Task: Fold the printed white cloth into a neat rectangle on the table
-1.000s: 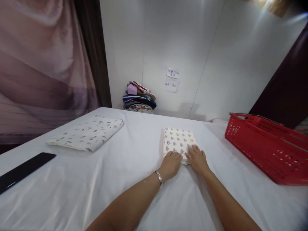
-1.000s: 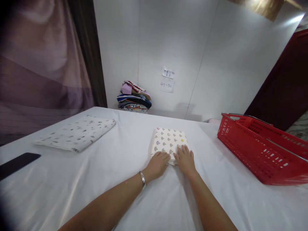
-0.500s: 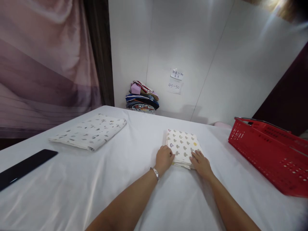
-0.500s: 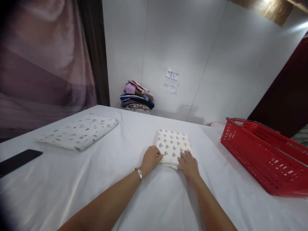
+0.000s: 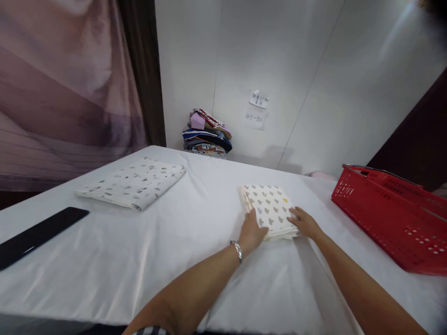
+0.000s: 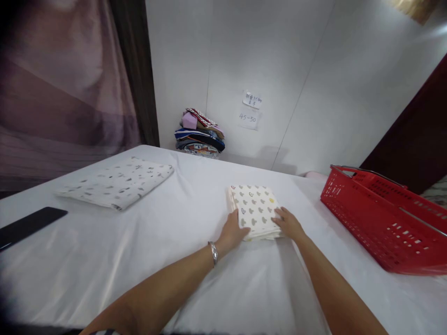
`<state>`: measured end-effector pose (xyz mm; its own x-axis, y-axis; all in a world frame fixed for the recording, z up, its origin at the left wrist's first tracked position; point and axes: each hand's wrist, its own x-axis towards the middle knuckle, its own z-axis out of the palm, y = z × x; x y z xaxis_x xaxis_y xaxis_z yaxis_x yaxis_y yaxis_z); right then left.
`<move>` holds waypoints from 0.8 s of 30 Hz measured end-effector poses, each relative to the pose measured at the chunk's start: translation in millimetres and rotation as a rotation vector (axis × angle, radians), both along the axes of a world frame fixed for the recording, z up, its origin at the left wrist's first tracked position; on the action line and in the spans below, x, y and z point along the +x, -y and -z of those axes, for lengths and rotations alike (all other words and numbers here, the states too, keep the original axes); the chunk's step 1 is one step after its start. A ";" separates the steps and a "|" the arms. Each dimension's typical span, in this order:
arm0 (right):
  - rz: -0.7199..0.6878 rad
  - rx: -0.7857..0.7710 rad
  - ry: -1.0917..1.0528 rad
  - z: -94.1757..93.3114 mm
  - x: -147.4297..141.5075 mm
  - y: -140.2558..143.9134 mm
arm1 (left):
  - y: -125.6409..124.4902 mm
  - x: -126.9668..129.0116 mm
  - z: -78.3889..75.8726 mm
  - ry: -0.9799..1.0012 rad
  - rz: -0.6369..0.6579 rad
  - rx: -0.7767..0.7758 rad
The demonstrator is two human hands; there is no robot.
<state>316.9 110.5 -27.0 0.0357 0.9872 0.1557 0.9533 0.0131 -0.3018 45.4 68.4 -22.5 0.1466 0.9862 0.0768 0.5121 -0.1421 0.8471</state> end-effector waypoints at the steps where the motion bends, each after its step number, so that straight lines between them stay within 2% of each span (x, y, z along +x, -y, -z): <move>1: 0.025 -0.021 0.059 -7.9 3.9 -2.4 | 9.6 5.6 -0.7 0.020 0.057 -0.013; 4: 0.093 0.005 0.203 -27.6 -6.5 -7.5 | 31.3 14.8 -3.7 0.063 0.197 -0.024; 6: -0.002 0.074 0.175 -31.1 -31.2 -5.8 | 36.6 14.3 -5.6 0.062 0.233 -0.010; 8: -0.130 0.090 0.094 -25.7 -61.0 1.1 | 36.0 11.1 -6.6 0.055 0.245 0.007; 10: -0.230 0.042 0.081 -15.7 -85.9 10.9 | 32.8 7.7 -6.2 0.043 0.250 0.022; 13: -0.227 0.021 0.088 -4.4 -102.9 23.1 | 26.7 4.4 -3.2 0.021 0.265 0.064; 16: -0.222 0.030 0.102 -3.1 -102.7 27.1 | 18.2 1.4 0.3 0.026 0.289 0.088; 18: -0.225 0.032 0.120 -5.0 -101.1 26.9 | 10.1 -1.8 2.1 0.046 0.254 0.090; 21: -0.224 0.022 0.144 -7.5 -101.8 26.3 | -4.6 -7.8 4.0 0.109 0.132 0.070; 24: -0.219 0.003 0.163 -8.6 -103.8 26.2 | -18.4 -12.7 4.4 0.257 0.040 -0.042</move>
<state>213.1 84.3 -18.3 -0.2040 0.9682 0.1451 0.9637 0.2247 -0.1442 32.7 86.8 -26.9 0.1665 0.9831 0.0756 0.2737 -0.1197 0.9543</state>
